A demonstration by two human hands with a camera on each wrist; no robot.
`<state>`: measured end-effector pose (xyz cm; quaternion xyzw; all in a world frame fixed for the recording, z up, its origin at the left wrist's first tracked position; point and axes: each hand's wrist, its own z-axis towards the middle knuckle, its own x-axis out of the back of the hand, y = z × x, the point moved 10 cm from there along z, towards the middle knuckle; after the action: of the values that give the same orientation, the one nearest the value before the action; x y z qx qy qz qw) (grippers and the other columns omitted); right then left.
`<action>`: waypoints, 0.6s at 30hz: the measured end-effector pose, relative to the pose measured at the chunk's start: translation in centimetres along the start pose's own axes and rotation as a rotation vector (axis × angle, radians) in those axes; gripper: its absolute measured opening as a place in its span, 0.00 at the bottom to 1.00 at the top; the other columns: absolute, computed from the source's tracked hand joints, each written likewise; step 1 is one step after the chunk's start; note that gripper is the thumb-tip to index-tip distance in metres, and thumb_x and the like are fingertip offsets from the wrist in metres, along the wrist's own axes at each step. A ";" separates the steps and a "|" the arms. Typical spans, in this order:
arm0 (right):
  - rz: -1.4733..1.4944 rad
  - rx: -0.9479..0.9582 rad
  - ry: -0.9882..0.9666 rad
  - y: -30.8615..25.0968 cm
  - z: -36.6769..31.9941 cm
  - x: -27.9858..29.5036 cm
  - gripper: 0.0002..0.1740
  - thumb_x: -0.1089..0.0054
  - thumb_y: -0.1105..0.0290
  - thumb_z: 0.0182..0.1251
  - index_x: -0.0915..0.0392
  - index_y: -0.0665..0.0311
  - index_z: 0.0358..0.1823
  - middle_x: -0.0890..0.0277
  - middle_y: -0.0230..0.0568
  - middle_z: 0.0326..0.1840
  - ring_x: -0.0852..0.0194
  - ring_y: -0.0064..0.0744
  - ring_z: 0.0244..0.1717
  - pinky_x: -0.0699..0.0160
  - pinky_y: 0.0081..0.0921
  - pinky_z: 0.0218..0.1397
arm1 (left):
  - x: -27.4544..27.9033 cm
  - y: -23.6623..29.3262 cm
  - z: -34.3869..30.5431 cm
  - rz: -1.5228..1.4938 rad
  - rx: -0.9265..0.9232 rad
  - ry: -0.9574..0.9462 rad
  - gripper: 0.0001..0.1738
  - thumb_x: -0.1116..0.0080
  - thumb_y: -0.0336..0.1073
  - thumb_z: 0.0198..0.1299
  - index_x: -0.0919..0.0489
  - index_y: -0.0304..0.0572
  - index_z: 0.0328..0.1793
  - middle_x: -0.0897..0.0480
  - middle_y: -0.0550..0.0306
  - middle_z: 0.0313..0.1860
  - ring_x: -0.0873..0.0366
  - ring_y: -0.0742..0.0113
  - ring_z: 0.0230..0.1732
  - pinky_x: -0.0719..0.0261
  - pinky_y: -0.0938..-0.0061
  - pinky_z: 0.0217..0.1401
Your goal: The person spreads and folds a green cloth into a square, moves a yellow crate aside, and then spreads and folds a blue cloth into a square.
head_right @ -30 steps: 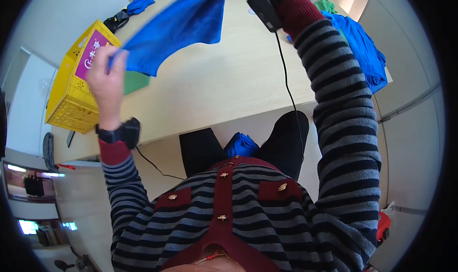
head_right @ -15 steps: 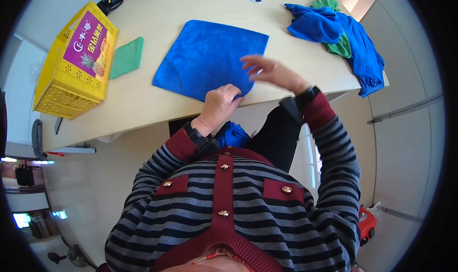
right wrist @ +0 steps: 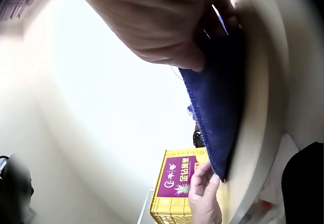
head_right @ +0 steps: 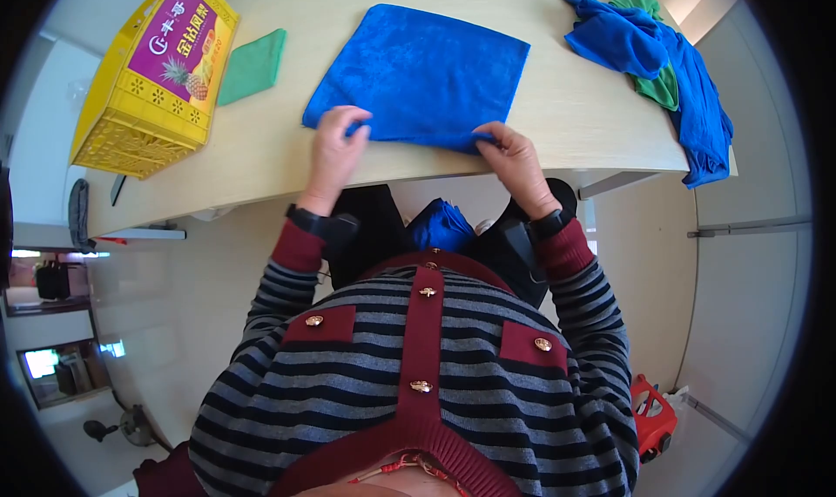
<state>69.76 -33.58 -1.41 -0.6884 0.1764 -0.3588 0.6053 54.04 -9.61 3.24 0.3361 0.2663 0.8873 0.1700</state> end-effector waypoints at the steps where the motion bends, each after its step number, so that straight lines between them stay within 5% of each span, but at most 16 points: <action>1: 0.001 -0.009 0.005 0.3 -0.1 0.4 0.09 0.38 0.74 0.74 0.17 0.64 0.51 0.22 0.24 0.38 0.28 0.16 0.42 0.26 0.21 0.48 | 1.1 -1.1 -0.2 0.078 0.002 -0.022 0.13 0.33 0.24 0.54 0.16 0.42 0.46 0.16 0.52 0.51 0.20 0.52 0.56 0.23 0.61 0.62; 6: 0.155 0.017 0.103 0.0 0.2 2.9 0.08 0.40 0.74 0.76 0.17 0.64 0.52 0.25 0.21 0.39 0.32 0.12 0.43 0.30 0.14 0.50 | 2.4 -2.3 -0.9 0.245 0.034 -0.141 0.16 0.33 0.25 0.52 0.16 0.44 0.49 0.17 0.52 0.56 0.23 0.52 0.62 0.26 0.61 0.67; 12: 0.152 0.019 0.103 -0.7 0.0 4.8 0.10 0.41 0.73 0.77 0.17 0.63 0.55 0.22 0.23 0.43 0.30 0.15 0.46 0.32 0.15 0.58 | 2.0 -5.1 -0.6 0.272 0.092 -0.162 0.11 0.33 0.26 0.55 0.14 0.43 0.46 0.15 0.52 0.50 0.19 0.52 0.56 0.21 0.64 0.60; 18: 0.047 0.050 0.105 -1.0 -0.6 5.8 0.09 0.40 0.73 0.76 0.16 0.63 0.53 0.23 0.23 0.41 0.30 0.14 0.44 0.29 0.15 0.54 | 3.3 -5.7 0.4 0.175 0.073 -0.115 0.07 0.32 0.29 0.57 0.12 0.45 0.42 0.13 0.56 0.43 0.17 0.53 0.48 0.18 0.63 0.51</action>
<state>73.09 -37.77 1.22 -0.6490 0.2151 -0.3843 0.6204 52.66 -3.36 1.83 0.4143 0.2577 0.8678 0.0944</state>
